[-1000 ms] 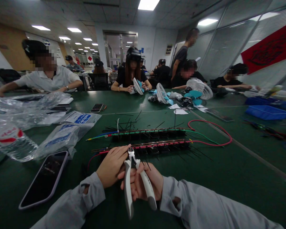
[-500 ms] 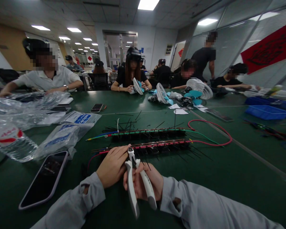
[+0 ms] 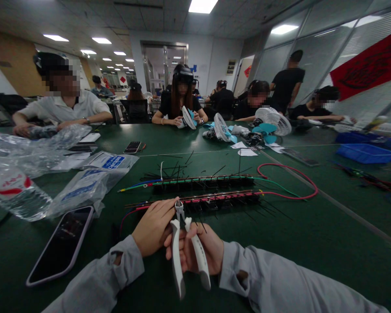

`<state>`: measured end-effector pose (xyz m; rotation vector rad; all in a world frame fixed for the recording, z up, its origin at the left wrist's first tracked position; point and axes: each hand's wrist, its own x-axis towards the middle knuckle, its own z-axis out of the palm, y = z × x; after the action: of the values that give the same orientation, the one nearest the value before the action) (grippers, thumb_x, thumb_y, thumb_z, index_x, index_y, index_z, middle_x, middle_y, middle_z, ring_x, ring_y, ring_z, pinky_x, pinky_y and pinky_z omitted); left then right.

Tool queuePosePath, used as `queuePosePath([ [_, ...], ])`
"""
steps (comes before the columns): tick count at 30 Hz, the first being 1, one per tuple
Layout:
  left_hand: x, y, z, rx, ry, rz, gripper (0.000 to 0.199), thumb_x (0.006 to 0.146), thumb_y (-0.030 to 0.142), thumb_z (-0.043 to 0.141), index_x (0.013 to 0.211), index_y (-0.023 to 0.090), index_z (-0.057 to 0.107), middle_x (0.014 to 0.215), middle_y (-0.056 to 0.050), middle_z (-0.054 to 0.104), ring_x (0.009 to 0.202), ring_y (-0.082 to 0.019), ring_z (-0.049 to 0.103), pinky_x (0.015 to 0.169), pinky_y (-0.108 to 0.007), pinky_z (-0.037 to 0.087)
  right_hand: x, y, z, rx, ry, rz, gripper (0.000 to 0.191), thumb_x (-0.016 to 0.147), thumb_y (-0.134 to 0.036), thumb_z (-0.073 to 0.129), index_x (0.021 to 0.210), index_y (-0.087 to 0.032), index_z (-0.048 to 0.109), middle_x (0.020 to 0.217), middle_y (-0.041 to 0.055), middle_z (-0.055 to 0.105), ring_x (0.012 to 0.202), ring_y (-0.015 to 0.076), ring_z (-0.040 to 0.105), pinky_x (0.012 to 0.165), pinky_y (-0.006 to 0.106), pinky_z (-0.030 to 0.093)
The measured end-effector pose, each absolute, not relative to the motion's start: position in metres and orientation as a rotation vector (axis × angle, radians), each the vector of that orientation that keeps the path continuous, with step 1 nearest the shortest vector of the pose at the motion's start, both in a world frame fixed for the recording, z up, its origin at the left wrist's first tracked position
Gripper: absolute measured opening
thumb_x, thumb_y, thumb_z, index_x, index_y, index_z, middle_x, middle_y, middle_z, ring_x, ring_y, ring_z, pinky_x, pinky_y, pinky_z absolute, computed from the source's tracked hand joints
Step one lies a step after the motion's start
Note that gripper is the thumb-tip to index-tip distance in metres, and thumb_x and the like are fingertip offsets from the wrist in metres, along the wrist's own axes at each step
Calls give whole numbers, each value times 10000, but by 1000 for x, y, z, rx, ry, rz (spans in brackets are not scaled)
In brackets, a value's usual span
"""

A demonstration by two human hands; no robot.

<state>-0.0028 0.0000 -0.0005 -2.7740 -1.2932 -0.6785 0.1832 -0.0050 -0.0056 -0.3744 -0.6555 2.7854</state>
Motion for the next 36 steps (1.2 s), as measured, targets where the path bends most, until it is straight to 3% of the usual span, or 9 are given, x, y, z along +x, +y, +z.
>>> queuePosePath([
  [14,-6,1,-3,-2800,-1263,-691,496,786,132,484,1281,147,461,1389,-131,447,1240,-265,430,1013,-445,346,185,-2,0,-400,-671,2842,536,613,-316,385,1069,-58,500,972,185,613,701,163,556,688,309,389],
  [28,-4,0,-1,-2784,-1259,-714,446,799,133,475,1244,145,492,1382,-128,456,1238,-266,432,1006,-446,366,185,-3,-4,-433,-659,2830,530,620,-324,370,1035,-35,531,883,189,637,579,150,494,578,287,340],
  [36,-1,0,-3,-2757,-1277,-729,495,768,92,468,1258,155,484,1376,-121,463,1239,-279,428,1015,-474,351,185,-6,-5,-445,-639,2804,476,649,-335,374,993,-53,545,767,130,619,537,137,461,544,267,334],
])
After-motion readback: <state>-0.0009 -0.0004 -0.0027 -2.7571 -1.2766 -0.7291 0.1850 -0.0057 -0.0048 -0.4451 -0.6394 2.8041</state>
